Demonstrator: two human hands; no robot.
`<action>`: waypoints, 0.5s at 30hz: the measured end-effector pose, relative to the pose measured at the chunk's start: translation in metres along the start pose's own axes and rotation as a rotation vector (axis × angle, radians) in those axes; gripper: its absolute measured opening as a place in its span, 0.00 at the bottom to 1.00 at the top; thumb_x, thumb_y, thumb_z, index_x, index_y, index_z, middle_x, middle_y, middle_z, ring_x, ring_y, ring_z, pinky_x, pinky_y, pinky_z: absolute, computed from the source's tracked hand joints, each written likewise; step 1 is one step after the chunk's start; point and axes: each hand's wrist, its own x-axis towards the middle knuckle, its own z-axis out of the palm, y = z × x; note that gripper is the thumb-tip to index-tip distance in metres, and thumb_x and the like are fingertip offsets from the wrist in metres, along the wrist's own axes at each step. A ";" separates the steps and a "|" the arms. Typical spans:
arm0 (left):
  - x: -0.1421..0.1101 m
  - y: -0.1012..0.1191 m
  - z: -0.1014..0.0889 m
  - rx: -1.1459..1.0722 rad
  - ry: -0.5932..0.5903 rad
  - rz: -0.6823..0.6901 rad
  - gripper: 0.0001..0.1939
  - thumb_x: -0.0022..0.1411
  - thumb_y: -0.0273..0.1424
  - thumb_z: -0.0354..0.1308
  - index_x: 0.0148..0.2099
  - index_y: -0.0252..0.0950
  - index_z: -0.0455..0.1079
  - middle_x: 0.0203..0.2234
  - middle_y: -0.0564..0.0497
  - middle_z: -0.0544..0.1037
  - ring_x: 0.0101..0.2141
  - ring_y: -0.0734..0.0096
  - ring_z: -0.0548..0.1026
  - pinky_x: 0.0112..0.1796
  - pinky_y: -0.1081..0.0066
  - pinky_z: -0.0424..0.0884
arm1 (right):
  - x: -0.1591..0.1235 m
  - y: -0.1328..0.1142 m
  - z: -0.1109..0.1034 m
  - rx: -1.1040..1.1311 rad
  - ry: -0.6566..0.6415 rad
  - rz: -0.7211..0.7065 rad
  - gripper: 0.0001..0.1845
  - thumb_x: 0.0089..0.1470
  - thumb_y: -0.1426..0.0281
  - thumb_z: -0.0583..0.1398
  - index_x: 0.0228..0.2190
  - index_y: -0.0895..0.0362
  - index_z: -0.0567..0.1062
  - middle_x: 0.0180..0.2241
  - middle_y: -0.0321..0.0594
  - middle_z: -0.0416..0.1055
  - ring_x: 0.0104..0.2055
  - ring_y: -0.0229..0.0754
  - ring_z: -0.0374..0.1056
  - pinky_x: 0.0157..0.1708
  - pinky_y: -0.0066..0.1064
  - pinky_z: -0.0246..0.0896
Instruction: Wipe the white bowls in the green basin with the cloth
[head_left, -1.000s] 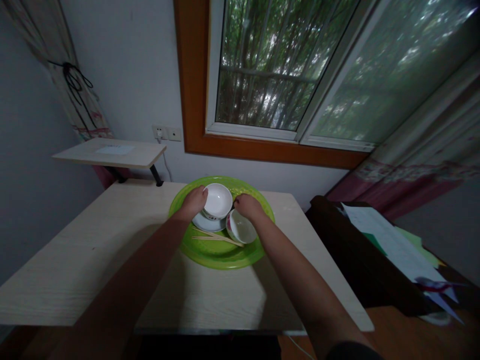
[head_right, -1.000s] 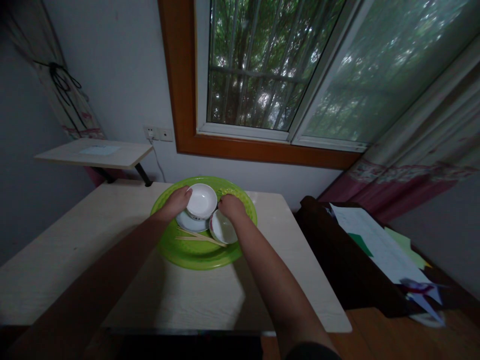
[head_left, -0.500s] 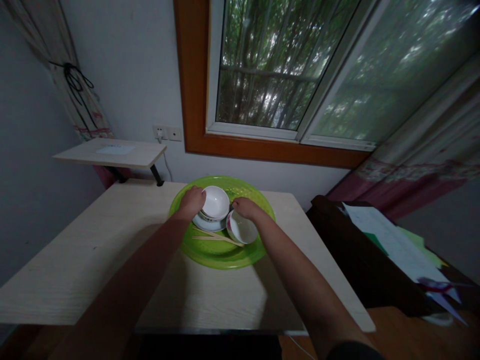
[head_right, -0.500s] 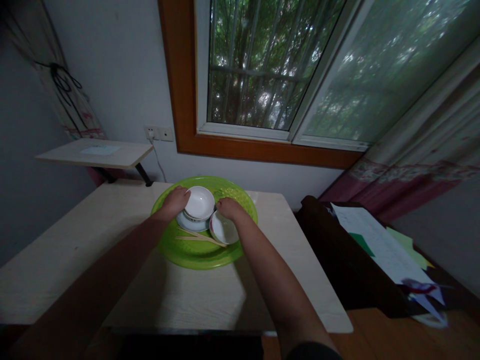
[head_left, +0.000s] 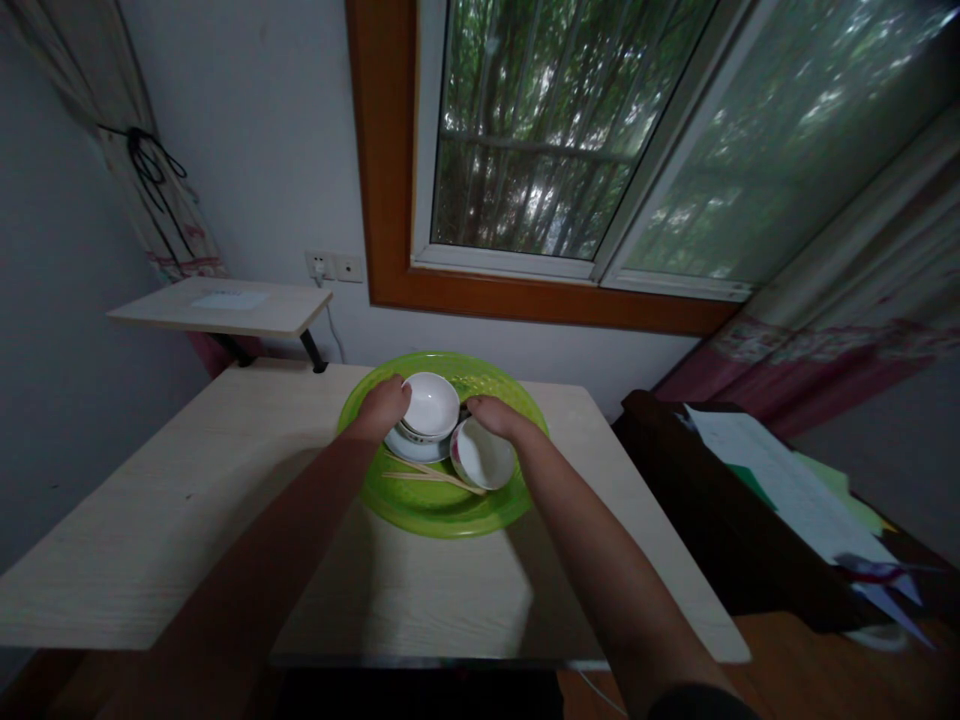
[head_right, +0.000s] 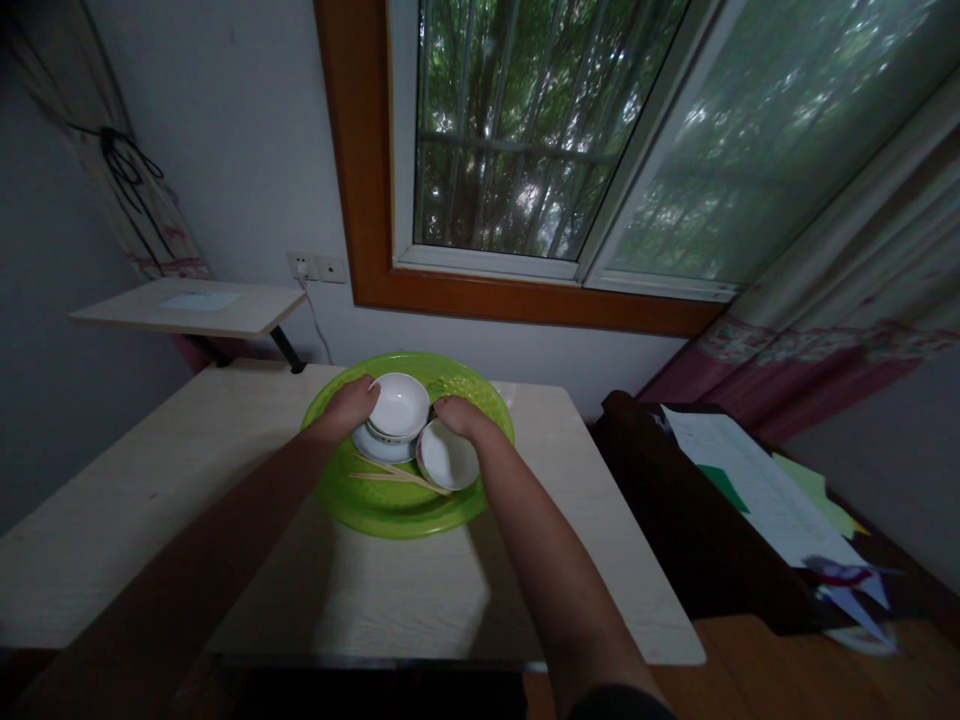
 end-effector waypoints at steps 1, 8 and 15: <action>-0.001 0.001 -0.001 0.004 0.000 -0.014 0.20 0.71 0.35 0.44 0.52 0.31 0.73 0.48 0.35 0.80 0.49 0.54 0.78 0.50 0.63 0.69 | 0.000 0.001 0.000 0.038 -0.003 -0.009 0.22 0.64 0.72 0.49 0.47 0.59 0.82 0.53 0.47 0.77 0.53 0.48 0.73 0.52 0.32 0.63; -0.005 0.005 -0.006 0.025 -0.042 -0.041 0.18 0.69 0.30 0.45 0.56 0.33 0.70 0.50 0.36 0.79 0.50 0.56 0.77 0.50 0.66 0.69 | 0.002 0.006 0.002 0.150 -0.069 -0.049 0.22 0.53 0.78 0.56 0.46 0.58 0.82 0.49 0.43 0.79 0.50 0.46 0.74 0.51 0.31 0.65; -0.005 0.004 -0.005 0.022 -0.085 -0.034 0.20 0.63 0.22 0.48 0.54 0.32 0.71 0.54 0.37 0.77 0.53 0.58 0.75 0.51 0.68 0.68 | 0.001 0.012 0.005 0.084 -0.076 -0.085 0.24 0.49 0.76 0.60 0.49 0.57 0.81 0.50 0.45 0.79 0.51 0.49 0.75 0.51 0.31 0.66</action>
